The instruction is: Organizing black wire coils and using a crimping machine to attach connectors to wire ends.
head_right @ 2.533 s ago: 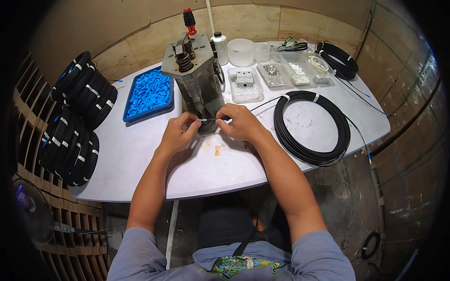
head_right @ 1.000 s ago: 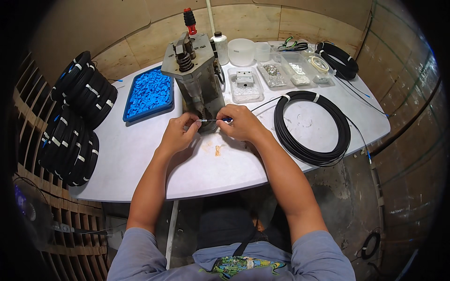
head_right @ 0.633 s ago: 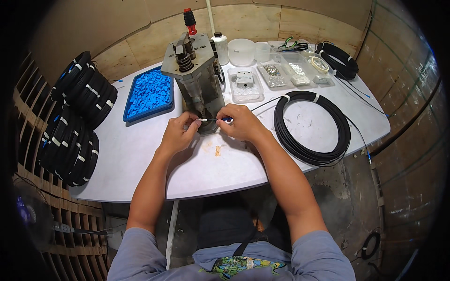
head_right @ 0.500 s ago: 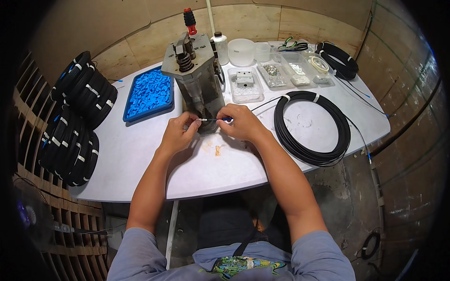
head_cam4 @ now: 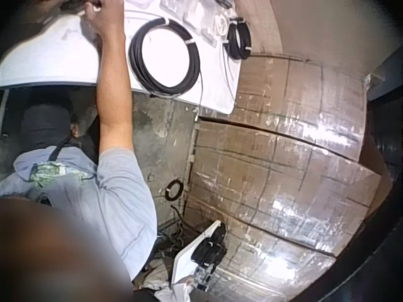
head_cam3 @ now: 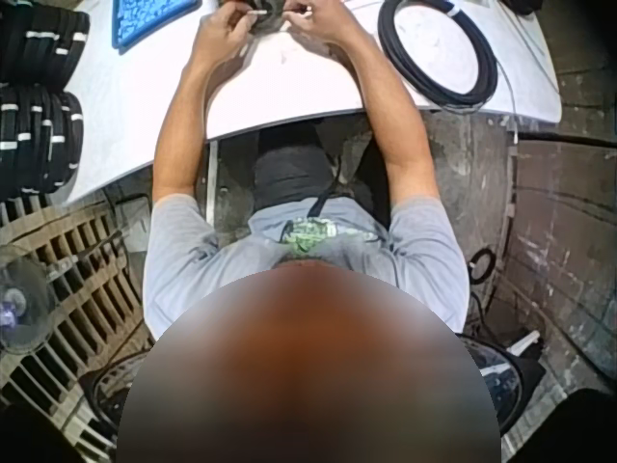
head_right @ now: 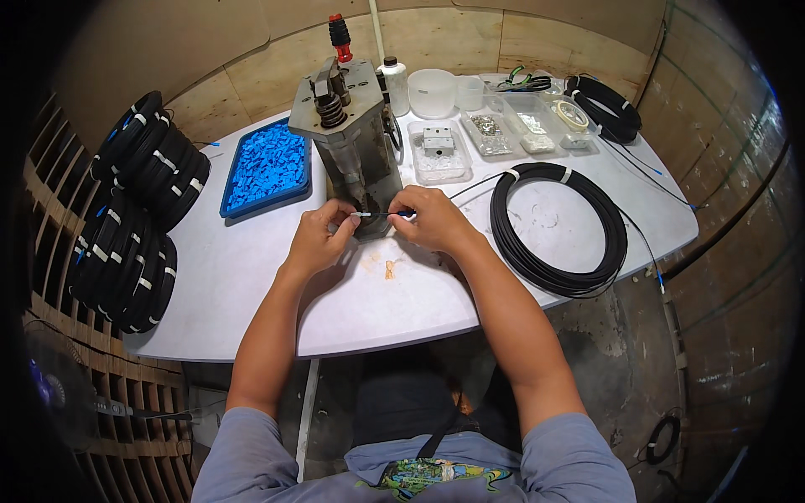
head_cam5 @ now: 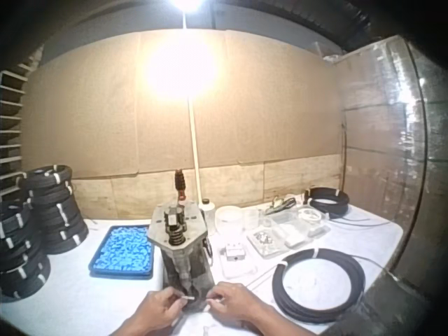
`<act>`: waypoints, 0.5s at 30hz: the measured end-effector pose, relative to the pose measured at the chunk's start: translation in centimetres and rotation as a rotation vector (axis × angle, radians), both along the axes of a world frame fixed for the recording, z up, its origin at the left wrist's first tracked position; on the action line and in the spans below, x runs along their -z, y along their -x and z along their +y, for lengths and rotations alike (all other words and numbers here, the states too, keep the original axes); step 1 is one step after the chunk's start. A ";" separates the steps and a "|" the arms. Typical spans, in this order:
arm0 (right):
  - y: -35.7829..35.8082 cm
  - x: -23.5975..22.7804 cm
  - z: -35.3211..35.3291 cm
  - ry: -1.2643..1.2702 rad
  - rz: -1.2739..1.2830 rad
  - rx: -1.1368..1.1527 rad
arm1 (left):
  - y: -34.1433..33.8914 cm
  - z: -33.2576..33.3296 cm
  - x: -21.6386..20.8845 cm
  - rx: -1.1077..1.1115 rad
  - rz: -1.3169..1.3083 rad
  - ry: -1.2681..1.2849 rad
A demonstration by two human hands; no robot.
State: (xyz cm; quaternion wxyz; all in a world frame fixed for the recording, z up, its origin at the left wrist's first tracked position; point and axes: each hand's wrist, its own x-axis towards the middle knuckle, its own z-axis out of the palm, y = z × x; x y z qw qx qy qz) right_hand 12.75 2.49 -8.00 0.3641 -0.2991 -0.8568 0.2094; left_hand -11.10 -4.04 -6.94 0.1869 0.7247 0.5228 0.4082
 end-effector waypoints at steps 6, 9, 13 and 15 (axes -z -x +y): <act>-0.1 0.2 0.1 -0.043 -0.018 0.016 | 0.0 0.1 0.2 0.003 0.011 -0.035; 0.0 0.3 0.2 -0.044 -0.007 0.004 | 0.1 0.1 0.3 0.002 0.013 -0.047; 0.0 0.3 0.2 -0.057 -0.002 0.008 | 0.0 0.0 0.1 0.004 0.009 -0.044; 0.0 0.4 0.2 -0.059 -0.002 0.010 | 0.0 0.0 0.1 0.002 0.015 -0.046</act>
